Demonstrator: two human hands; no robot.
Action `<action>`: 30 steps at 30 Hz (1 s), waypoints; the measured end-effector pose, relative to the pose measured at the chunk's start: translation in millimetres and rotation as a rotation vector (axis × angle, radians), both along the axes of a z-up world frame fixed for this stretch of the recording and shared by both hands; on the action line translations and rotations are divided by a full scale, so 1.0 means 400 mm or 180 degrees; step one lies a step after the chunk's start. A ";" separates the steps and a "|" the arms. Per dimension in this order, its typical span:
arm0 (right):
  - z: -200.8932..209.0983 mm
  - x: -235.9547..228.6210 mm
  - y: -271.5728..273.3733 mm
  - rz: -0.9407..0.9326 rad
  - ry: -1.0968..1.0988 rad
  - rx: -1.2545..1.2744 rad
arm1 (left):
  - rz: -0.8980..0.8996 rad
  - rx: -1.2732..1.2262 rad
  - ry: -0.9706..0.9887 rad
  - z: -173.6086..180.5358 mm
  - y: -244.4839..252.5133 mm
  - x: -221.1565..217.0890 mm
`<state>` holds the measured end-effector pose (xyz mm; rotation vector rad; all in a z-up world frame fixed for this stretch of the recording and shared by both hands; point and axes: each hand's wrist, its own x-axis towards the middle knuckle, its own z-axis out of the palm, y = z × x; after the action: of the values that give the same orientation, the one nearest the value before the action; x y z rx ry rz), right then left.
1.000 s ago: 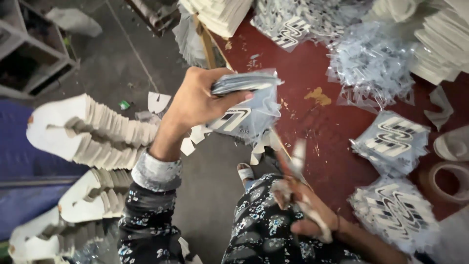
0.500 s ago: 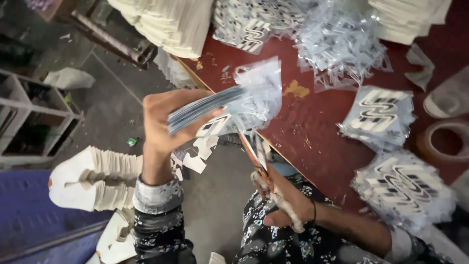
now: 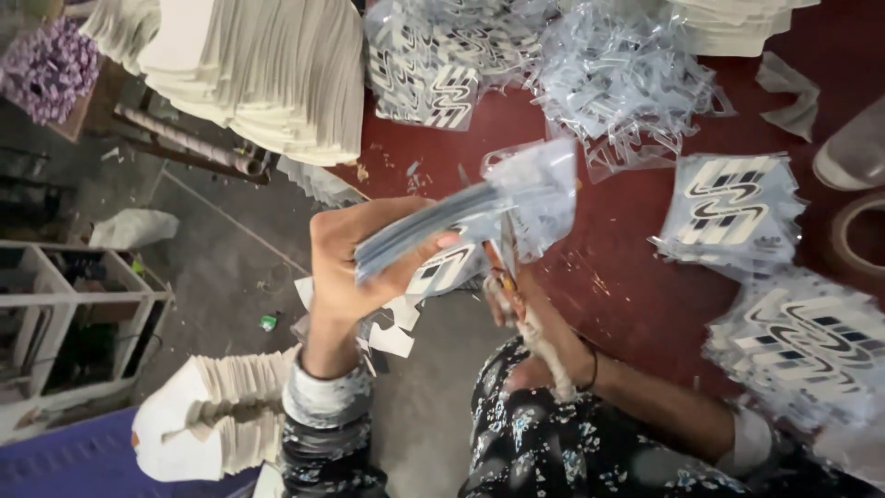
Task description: The person places printed stickers into clear plastic bags and uses scissors to trim the excess plastic. The person then stacks the finished packages on the table.
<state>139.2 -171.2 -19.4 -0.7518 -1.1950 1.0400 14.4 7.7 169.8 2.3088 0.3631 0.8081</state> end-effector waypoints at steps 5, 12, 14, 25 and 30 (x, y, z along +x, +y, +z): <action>-0.114 -0.028 0.079 0.0070 0.0876 0.0097 | 0.0398 -0.0592 -0.0194 -0.085 0.057 -0.008; -0.117 -0.025 0.079 -0.0040 0.1346 -0.0418 | 0.0602 -0.1791 -0.0566 -0.224 0.077 0.011; -0.171 -0.034 0.077 -0.0179 0.1449 -0.0552 | 0.0544 -0.1975 -0.0667 -0.265 0.090 0.019; -0.283 -0.019 -0.008 -0.0609 0.0821 -0.1374 | 0.1059 -0.2641 -0.0971 -0.525 0.058 0.037; -0.356 0.019 -0.051 -0.0809 0.1520 -0.1653 | 0.0593 -0.2959 -0.1136 -0.514 0.030 0.016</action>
<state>146.6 -191.5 -161.7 -0.9559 -0.4064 1.2398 20.8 19.9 -35.6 1.2592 0.6325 0.8731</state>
